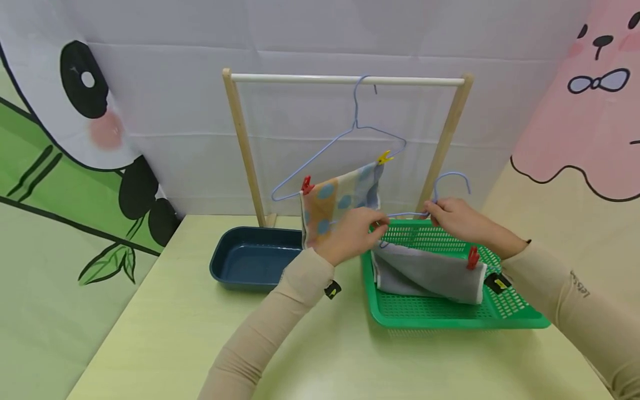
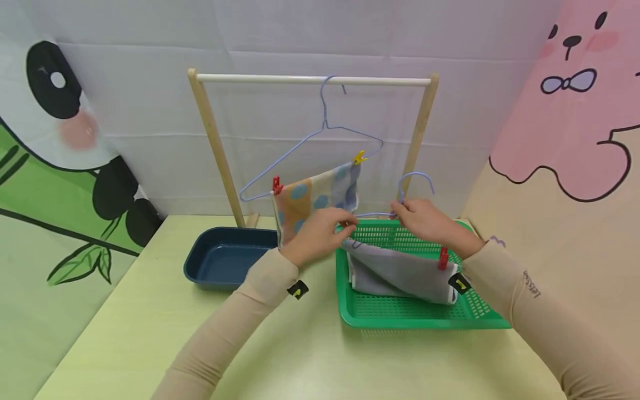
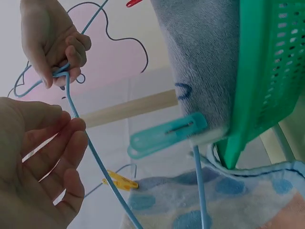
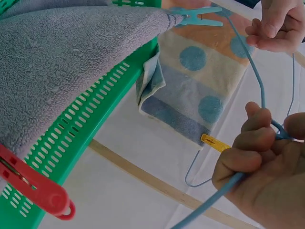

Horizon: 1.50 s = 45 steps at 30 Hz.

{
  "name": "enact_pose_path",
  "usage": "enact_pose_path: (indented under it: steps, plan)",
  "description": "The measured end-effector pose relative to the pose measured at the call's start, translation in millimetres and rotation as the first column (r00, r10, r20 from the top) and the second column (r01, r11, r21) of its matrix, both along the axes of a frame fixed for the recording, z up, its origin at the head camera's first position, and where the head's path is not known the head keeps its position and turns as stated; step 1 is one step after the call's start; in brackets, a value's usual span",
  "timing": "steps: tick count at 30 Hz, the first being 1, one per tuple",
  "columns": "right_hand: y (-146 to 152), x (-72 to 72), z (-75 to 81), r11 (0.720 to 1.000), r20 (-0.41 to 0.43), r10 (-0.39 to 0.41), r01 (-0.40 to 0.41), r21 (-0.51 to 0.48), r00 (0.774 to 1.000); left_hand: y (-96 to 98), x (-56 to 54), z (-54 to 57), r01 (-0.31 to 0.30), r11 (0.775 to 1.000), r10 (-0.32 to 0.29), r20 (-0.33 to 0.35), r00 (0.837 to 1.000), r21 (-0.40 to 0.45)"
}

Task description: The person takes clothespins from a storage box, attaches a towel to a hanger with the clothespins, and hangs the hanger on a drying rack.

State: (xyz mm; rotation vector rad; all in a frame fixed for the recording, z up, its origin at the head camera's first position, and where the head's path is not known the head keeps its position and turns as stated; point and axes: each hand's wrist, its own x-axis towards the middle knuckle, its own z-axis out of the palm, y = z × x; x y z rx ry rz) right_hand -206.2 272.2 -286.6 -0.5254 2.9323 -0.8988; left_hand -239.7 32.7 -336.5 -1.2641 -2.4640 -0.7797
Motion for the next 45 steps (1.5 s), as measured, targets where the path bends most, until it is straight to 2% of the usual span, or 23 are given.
enact_pose_path:
  steps: [7, 10, 15, 18, 21, 23, 28, 30, 37, 40, 45]
  plan:
    - [6, -3.7, -3.1, 0.998, -0.063, -0.027, 0.031, 0.060, 0.998, -8.8, -5.0, -9.9, -0.129, 0.989, 0.132, -0.044, 0.990, 0.072]
    - [8, -4.9, -4.6, 0.997, -0.106, -0.019, 0.026, 0.069, 0.994, -11.9, -7.0, -13.7, -0.178, 0.979, 0.182, -0.034, 0.983, 0.099]
    - [8, -6.3, -6.4, 0.996, -0.174, 0.028, -0.012, 0.091, 0.984, -16.7, -10.7, -19.9, -0.211, 0.976, 0.211, -0.002, 0.977, 0.053]
    - [7, -6.6, -7.4, 0.996, -0.191, 0.028, -0.010, 0.094, 0.981, -19.4, -11.0, -23.2, -0.202, 0.979, 0.200, 0.044, 0.979, 0.032]
    - [5, -6.8, -7.7, 0.997, -0.236, 0.013, 0.007, 0.083, 0.972, -23.3, -10.0, -27.1, -0.193, 0.980, 0.188, 0.094, 0.978, 0.052]
    - [4, -7.6, -7.5, 0.997, -0.292, 0.006, 0.016, 0.072, 0.956, -26.3, -9.1, -28.5, -0.193, 0.979, 0.186, 0.105, 0.977, 0.071]
    - [3, -10.0, -6.7, 0.998, -0.405, 0.006, 0.018, 0.055, 0.914, -31.1, -7.6, -27.9, -0.156, 0.982, 0.150, 0.065, 0.987, 0.103]
    - [3, -11.2, -6.6, 0.999, -0.426, 0.004, 0.019, 0.051, 0.905, -31.9, -6.7, -27.0, -0.133, 0.985, 0.128, 0.048, 0.991, 0.112]
    - [0, -14.3, -4.6, 1.000, -0.456, -0.003, 0.016, 0.024, 0.890, -33.7, -2.6, -25.4, -0.057, 0.986, 0.052, 0.035, 0.998, 0.159]
    - [-3, -17.5, -4.5, 1.000, -0.492, -0.002, 0.011, 0.015, 0.871, -35.3, -0.5, -25.0, -0.026, 0.979, 0.020, 0.032, 0.999, 0.201]
    - [-8, -21.6, -4.1, 1.000, -0.519, 0.002, 0.003, 0.008, 0.855, -39.6, 4.1, -21.2, 0.000, 0.963, -0.005, 0.015, 1.000, 0.269]
